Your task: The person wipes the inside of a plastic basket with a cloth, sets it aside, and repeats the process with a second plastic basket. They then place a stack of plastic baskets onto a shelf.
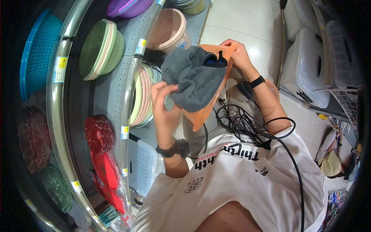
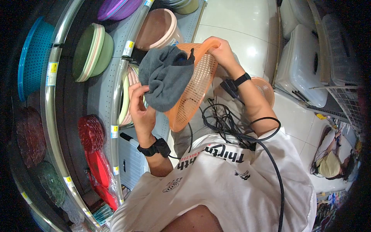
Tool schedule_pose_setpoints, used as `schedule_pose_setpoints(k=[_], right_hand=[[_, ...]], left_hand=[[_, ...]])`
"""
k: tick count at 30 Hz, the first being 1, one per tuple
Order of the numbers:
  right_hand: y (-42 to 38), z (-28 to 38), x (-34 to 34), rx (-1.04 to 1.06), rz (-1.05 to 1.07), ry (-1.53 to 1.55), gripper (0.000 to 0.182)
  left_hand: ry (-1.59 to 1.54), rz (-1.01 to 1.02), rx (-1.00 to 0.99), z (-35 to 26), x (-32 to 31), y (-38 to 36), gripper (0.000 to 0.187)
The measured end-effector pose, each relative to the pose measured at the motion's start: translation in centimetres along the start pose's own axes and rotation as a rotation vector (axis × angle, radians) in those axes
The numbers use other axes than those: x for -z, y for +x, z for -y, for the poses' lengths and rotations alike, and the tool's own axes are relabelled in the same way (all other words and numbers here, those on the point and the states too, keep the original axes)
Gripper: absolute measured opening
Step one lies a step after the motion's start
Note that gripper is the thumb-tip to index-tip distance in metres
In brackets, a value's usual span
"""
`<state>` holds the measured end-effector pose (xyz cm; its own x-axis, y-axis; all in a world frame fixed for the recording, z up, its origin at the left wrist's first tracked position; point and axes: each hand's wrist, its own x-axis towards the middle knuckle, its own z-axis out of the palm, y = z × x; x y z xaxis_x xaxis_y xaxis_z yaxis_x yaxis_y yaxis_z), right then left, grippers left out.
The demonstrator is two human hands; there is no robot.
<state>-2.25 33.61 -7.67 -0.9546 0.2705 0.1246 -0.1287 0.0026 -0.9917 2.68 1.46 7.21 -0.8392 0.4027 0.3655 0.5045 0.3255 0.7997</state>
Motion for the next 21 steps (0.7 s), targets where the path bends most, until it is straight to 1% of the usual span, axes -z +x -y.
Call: schedule_pose_setpoints(k=[2, 3, 4, 6, 7, 9, 10, 12, 13, 15, 16, 18, 19, 20, 21], right_hand=[[-0.1, 1.3, 0.1, -0.01, 0.038, -0.018, 0.013], [-0.1, 2.0, 0.2, -0.019, 0.076, -0.035, 0.017], [-0.2, 2.6, 0.2, -0.021, 0.076, -0.036, 0.017], [-0.5, 4.1, -0.1, 0.046, 0.011, -0.124, 0.033], [-0.8, 5.5, -0.4, 0.045, 0.014, -0.122, 0.033], [-1.4, 9.2, -0.9, 0.426, -0.095, -0.495, 0.053], [-1.4, 10.9, -1.1, 0.425, -0.09, -0.495, 0.053], [-1.1, 14.1, -1.3, 0.789, -0.021, -0.658, 0.054], [-0.9, 15.2, -1.6, 0.787, -0.023, -0.659, 0.054], [-0.7, 16.7, -2.0, 0.848, 0.216, -0.684, 0.046], [-1.0, 16.5, -2.2, 0.848, 0.212, -0.687, 0.046], [-1.6, 15.4, -2.8, 0.664, 0.267, -0.597, 0.036], [-1.5, 15.1, -2.9, 0.743, 0.205, -0.577, 0.031], [-1.4, 14.7, -2.9, 0.741, 0.213, -0.574, 0.031], [-1.5, 14.1, -2.8, 0.732, 0.168, -0.57, 0.032]], left_hand=[[-0.064, -0.09, 0.02, -0.3, -0.2, 0.0, 0.049], [-0.065, -0.089, 0.021, -0.2, -0.2, 0.0, 0.049], [-0.075, -0.094, 0.024, -0.2, -0.1, -0.1, 0.05], [-0.084, -0.1, 0.03, -0.1, 0.1, -0.3, 0.05], [-0.085, -0.079, 0.019, -0.2, 0.1, -0.3, 0.05], [-0.084, -0.065, 0.012, -0.2, 0.2, -0.2, 0.05], [-0.077, -0.057, 0.01, -0.3, 0.1, -0.2, 0.051], [-0.072, -0.046, 0.007, -0.3, 0.0, -0.2, 0.051], [-0.065, -0.062, 0.007, -0.4, -0.1, -0.1, 0.05], [-0.06, -0.073, 0.004, -0.2, -0.1, 0.0, 0.05], [-0.072, -0.083, 0.008, 0.0, -0.1, 0.0, 0.05], [-0.084, -0.095, 0.01, 0.2, -0.1, 0.0, 0.049], [-0.095, -0.085, 0.023, 0.1, -0.1, -0.1, 0.049], [-0.104, -0.078, 0.043, 0.1, -0.1, -0.3, 0.049], [-0.102, -0.082, 0.051, 0.0, -0.1, -0.4, 0.049]])
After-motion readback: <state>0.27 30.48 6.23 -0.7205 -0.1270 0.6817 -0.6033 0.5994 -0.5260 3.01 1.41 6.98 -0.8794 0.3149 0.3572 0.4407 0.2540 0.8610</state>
